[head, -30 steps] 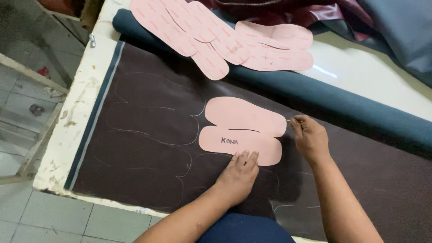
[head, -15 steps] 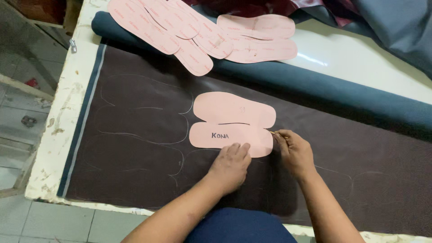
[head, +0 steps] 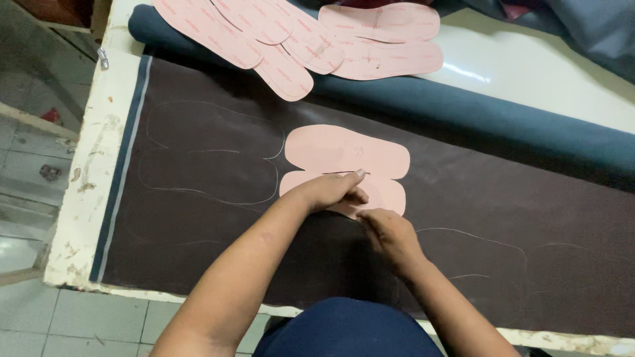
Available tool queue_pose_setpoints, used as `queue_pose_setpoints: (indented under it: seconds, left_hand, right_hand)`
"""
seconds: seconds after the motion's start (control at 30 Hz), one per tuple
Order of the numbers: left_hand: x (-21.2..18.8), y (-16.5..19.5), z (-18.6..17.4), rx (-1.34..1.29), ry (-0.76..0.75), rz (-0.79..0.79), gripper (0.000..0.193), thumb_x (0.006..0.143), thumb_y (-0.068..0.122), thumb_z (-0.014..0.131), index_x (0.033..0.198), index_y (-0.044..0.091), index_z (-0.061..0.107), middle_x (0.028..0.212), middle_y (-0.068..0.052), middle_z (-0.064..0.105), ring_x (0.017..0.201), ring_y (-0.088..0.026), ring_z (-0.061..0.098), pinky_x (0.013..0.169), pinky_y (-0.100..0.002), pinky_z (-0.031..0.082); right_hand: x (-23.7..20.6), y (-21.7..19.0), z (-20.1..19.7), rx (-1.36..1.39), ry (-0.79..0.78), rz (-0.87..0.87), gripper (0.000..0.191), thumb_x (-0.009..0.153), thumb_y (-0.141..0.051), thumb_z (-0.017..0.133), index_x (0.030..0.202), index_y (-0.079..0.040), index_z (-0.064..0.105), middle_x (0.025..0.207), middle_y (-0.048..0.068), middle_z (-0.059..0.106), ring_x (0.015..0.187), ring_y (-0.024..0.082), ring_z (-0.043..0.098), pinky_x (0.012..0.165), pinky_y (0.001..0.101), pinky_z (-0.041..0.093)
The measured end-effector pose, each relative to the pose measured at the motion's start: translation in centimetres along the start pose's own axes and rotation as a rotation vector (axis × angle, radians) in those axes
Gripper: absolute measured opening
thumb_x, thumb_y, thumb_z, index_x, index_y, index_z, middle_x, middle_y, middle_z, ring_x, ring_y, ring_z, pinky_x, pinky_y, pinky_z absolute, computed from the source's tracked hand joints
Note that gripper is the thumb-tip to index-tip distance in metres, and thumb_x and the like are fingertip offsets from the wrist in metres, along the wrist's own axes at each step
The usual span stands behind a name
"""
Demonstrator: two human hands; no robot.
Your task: The person places pink paper templates on a dark fabric roll and traces their outlines with a small stick-like tool. They repeat this process multiple times, moving the templates to new positions and drawing additional outlines on the fabric.
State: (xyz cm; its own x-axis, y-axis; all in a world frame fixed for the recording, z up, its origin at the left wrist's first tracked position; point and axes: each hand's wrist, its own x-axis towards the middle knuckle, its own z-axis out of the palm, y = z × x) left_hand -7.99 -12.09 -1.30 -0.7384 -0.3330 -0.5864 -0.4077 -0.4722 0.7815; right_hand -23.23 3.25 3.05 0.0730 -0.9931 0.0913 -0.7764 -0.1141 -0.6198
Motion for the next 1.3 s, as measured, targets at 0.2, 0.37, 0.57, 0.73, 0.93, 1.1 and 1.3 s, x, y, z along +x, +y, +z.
queue_pose_setpoints:
  seconds: [0.2,0.37,0.57,0.73,0.93,1.1,1.3]
  left_hand:
    - [0.2,-0.2,0.0,-0.054,0.002,-0.04,0.065,0.104,0.051,0.033,0.111,0.004,0.077,0.103,-0.009,0.078,0.092,-0.019,0.068,0.083,-0.033,0.052]
    - [-1.6,-2.2,-0.1,0.255,0.088,0.35,0.049,0.104,0.039,0.043,0.108,0.004,0.077,0.102,-0.014,0.074,0.088,-0.026,0.066,0.085,-0.042,0.053]
    - [-4.8,-2.5,1.7,0.698,0.482,0.813,0.017,0.084,0.017,0.069,0.098,0.01,0.076,0.114,-0.005,0.075,0.107,-0.026,0.068,0.096,-0.041,0.053]
    - [-5.1,-1.9,2.0,0.789,0.527,0.742,0.019,0.077,0.014,0.073,0.096,0.011,0.076,0.111,-0.002,0.073,0.106,-0.025,0.065,0.093,-0.042,0.051]
    - [-4.8,-2.5,1.3,0.883,0.536,0.67,0.017,0.076,0.012,0.075,0.093,0.011,0.076,0.105,-0.002,0.072,0.108,-0.023,0.064,0.098,-0.039,0.051]
    - [-5.3,-2.4,0.9,0.824,0.57,0.757,0.016,0.08,0.014,0.074,0.096,0.012,0.076,0.112,0.0,0.073,0.107,-0.022,0.065,0.095,-0.039,0.051]
    - [-6.1,-1.6,1.3,0.796,0.584,0.824,0.013,0.082,0.013,0.073,0.094,0.012,0.075,0.115,0.003,0.073,0.107,-0.02,0.066,0.096,-0.036,0.052]
  right_hand:
    - [2.6,-1.6,2.7,0.426,-0.071,-0.012,0.017,0.096,-0.012,0.065,0.111,-0.005,0.069,0.102,0.011,0.076,0.091,0.022,0.075,0.08,0.0322,0.058]
    - [2.4,-1.3,0.5,0.433,0.09,0.339,0.017,0.101,-0.013,0.06,0.103,-0.003,0.073,0.089,0.01,0.078,0.08,0.017,0.074,0.073,0.0286,0.058]
    - [7.6,1.0,-0.2,0.484,0.155,0.338,0.023,0.101,-0.019,0.062,0.111,0.0,0.072,0.098,0.012,0.079,0.092,0.015,0.074,0.082,0.0275,0.057]
    - [10.2,-0.1,1.3,0.482,0.015,0.349,0.026,0.1,-0.021,0.061,0.113,-0.001,0.071,0.102,0.01,0.078,0.093,0.015,0.074,0.082,0.0273,0.057]
    - [11.4,-2.0,2.2,0.447,-0.035,0.338,0.024,0.098,-0.021,0.064,0.112,-0.003,0.073,0.094,0.01,0.079,0.085,0.018,0.073,0.078,0.0294,0.057]
    - [10.7,-1.8,0.9,-0.007,0.103,0.289,0.022,0.097,-0.024,0.066,0.107,-0.006,0.074,0.094,0.011,0.077,0.083,0.021,0.073,0.075,0.0319,0.056]
    - [8.5,0.8,-1.4,0.161,0.265,0.492,0.023,0.1,-0.023,0.061,0.102,-0.003,0.071,0.088,0.009,0.076,0.079,0.019,0.072,0.074,0.0325,0.055]
